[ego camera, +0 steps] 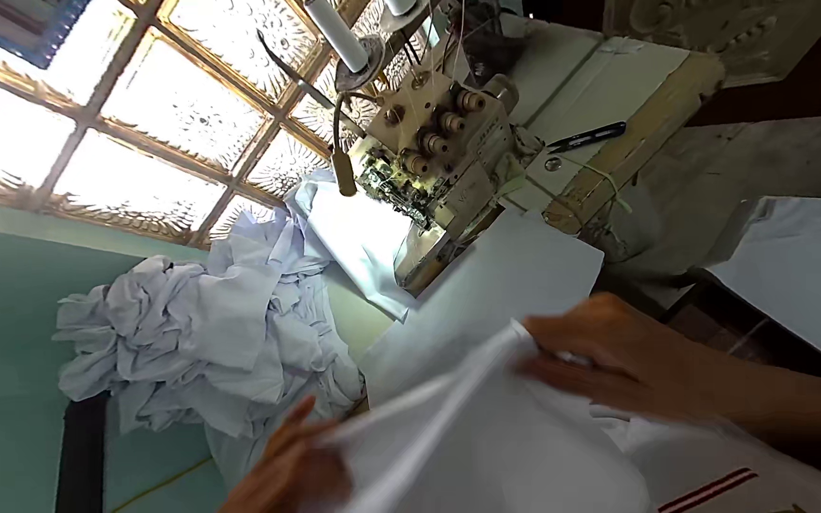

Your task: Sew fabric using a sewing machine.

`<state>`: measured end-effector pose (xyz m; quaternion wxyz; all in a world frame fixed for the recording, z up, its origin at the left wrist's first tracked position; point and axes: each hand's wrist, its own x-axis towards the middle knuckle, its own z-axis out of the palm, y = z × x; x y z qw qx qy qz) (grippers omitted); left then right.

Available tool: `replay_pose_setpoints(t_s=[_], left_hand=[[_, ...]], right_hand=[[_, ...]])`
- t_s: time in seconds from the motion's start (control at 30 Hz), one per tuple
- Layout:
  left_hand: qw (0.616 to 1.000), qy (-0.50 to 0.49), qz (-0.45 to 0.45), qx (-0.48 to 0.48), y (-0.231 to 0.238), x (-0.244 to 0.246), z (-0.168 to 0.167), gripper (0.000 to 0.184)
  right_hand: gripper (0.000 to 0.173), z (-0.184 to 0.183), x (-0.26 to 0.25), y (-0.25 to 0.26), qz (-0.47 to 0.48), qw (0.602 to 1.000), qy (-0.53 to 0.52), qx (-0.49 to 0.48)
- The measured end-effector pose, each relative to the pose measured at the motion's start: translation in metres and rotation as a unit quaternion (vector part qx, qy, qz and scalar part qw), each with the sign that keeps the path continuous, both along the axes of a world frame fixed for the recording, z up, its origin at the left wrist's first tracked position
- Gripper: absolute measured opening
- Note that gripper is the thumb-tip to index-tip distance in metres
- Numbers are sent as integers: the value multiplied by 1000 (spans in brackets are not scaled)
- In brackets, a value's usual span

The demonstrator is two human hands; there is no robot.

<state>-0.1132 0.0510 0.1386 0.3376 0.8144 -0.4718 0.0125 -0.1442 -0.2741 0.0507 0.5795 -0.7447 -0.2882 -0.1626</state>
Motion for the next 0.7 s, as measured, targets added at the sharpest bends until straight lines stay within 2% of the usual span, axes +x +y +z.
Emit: replay_pose_setpoints(t_s=[0.1, 0.17, 0.23, 0.3, 0.4, 0.47, 0.6, 0.7], left_hand=[[986, 3, 153, 65, 0, 47, -73, 28], [963, 49, 202, 173, -9, 70, -114, 22], [921, 108, 237, 290, -20, 81, -133, 27], [900, 128, 263, 323, -32, 85, -132, 33], [937, 118, 237, 230, -39, 86, -123, 31], [966, 138, 171, 134, -45, 87, -122, 29], [978, 188, 75, 40, -74, 88, -125, 32], [981, 175, 88, 4, -88, 88, -133, 22]], right_hand=[[27, -48, 42, 20, -40, 982, 162, -83], [22, -79, 63, 30, -19, 959, 261, -108], [20, -96, 72, 37, 11, 942, 311, -128], [24, -99, 74, 40, 33, 935, 329, -131], [30, -97, 72, 39, 64, 942, 303, -130], [26, -97, 69, 41, 64, 957, 256, -118], [23, -88, 63, 40, 61, 970, 211, -108], [22, -85, 63, 38, 56, 970, 205, -118]])
